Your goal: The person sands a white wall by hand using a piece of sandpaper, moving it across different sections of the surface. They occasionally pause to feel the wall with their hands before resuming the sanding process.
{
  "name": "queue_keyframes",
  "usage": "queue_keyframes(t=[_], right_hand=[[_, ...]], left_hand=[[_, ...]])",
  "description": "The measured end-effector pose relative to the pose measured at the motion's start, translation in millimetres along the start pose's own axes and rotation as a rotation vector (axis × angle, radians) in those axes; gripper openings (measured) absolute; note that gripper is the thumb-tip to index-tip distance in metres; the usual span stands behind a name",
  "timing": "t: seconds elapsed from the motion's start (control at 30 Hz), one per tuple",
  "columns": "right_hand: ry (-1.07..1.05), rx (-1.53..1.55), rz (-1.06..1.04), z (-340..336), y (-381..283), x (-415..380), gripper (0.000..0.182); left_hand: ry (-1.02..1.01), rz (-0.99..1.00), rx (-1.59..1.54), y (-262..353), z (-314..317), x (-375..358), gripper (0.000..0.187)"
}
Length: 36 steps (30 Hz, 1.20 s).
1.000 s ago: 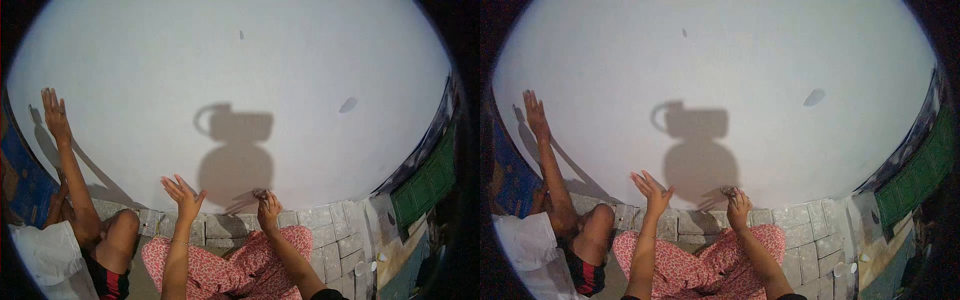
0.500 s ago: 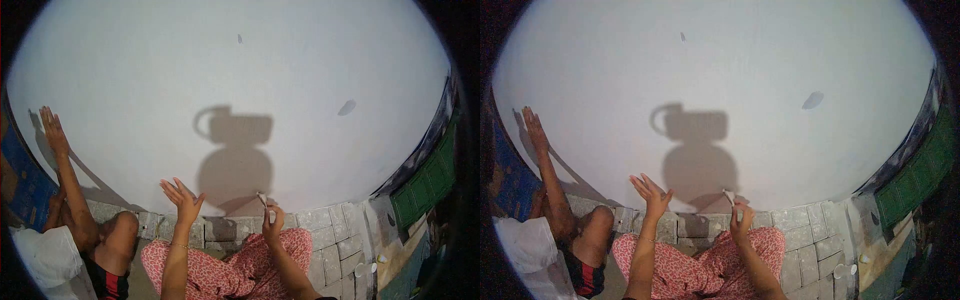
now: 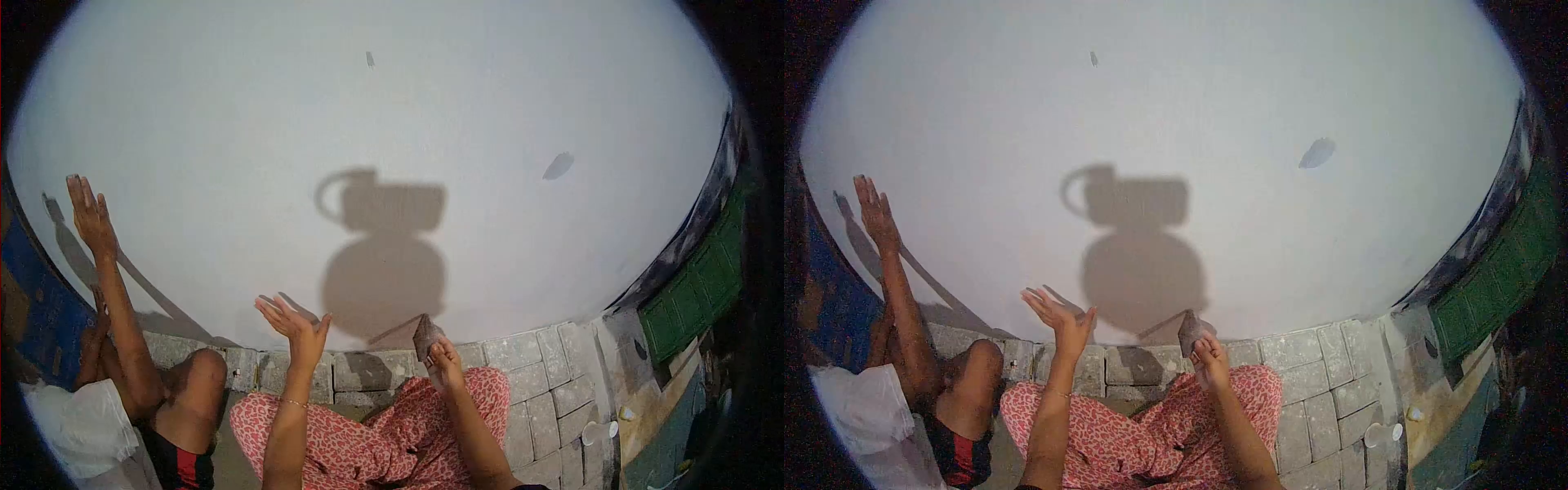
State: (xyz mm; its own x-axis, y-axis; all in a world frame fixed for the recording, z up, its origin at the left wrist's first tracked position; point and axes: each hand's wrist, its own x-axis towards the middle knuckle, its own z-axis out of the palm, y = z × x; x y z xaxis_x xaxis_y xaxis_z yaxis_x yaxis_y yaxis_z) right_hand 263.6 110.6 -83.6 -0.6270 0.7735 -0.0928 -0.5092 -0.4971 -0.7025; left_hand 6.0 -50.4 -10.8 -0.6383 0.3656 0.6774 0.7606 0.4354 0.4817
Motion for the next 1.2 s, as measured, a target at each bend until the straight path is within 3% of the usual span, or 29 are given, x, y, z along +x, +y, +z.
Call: queue_keyframes(t=[0.07,0.13,0.17,0.23,0.27,0.33,0.37,0.4,0.43,0.47,0.67,0.9,0.97,1.0,1.07,1.1,1.2], right_hand=[[0.048,0.018,0.045,5.2,0.9,-3.0,0.047],[0.016,-0.072,0.127,6.8,1.6,-4.5,0.041],[0.016,-0.070,0.125,5.9,4.1,-3.4,0.041],[-0.041,-0.044,0.193,3.3,11.8,-0.6,0.047],[-0.029,-0.025,0.220,16.6,5.6,-4.8,0.049],[-0.001,-0.033,0.235,34.4,-2.7,-10.2,0.052],[0.025,-0.041,0.246,37.9,-3.7,-11.2,0.054],[0.023,-0.042,0.250,23.5,1.9,-6.2,0.054],[-0.128,-0.031,0.238,0.2,10.1,2.8,0.052],[-0.279,-0.018,0.224,-12.9,15.8,8.1,0.050],[-0.098,-0.181,0.339,15.7,3.4,-4.4,0.046],[-0.091,-0.147,0.389,8.2,18.8,-1.7,0.039],[-0.132,-0.101,0.401,9.2,18.2,-2.9,0.042],[-0.123,-0.133,0.399,12.9,18.2,-3.4,0.044],[-0.078,-0.194,0.436,15.6,17.2,-2.4,0.044],[-0.038,-0.260,0.468,15.3,16.9,-2.6,0.044],[0.083,-0.266,0.545,-2.3,26.7,3.3,0.043]], left_hand=[[0.073,0.046,-0.015,7.9,0.8,-2.6,0.124],[0.193,0.261,-0.131,28.1,-2.1,-4.2,0.117],[0.193,0.263,-0.132,35.8,0.9,-11.2,0.117],[0.008,0.269,-0.249,50.2,6.3,-34.6,0.096],[0.007,0.267,-0.249,58.6,7.8,-41.2,0.096],[-0.185,0.288,-0.333,73.9,5.5,-50.7,0.071],[-0.185,0.285,-0.331,79.4,2.3,-51.8,0.071],[-0.370,0.208,-0.449,84.5,-1.5,-51.9,0.062],[-0.554,0.129,-0.567,86.6,-3.6,-50.8,0.053],[-0.539,0.274,-0.519,85.4,-1.9,-47.8,0.050],[-0.634,0.465,-0.266,83.6,5.7,-47.0,0.057],[-0.768,0.422,-0.364,64.7,26.6,-60.6,0.044],[-0.809,0.158,-0.451,61.6,33.3,-64.9,0.034],[-0.816,0.154,-0.450,60.5,36.3,-70.2,0.034],[-0.661,-0.183,-0.374,58.3,43.4,-80.9,0.019],[-0.664,-0.185,-0.373,47.3,54.6,-90.7,0.019],[-0.787,-0.875,-0.709,13.9,86.5,-117.2,0.019]])
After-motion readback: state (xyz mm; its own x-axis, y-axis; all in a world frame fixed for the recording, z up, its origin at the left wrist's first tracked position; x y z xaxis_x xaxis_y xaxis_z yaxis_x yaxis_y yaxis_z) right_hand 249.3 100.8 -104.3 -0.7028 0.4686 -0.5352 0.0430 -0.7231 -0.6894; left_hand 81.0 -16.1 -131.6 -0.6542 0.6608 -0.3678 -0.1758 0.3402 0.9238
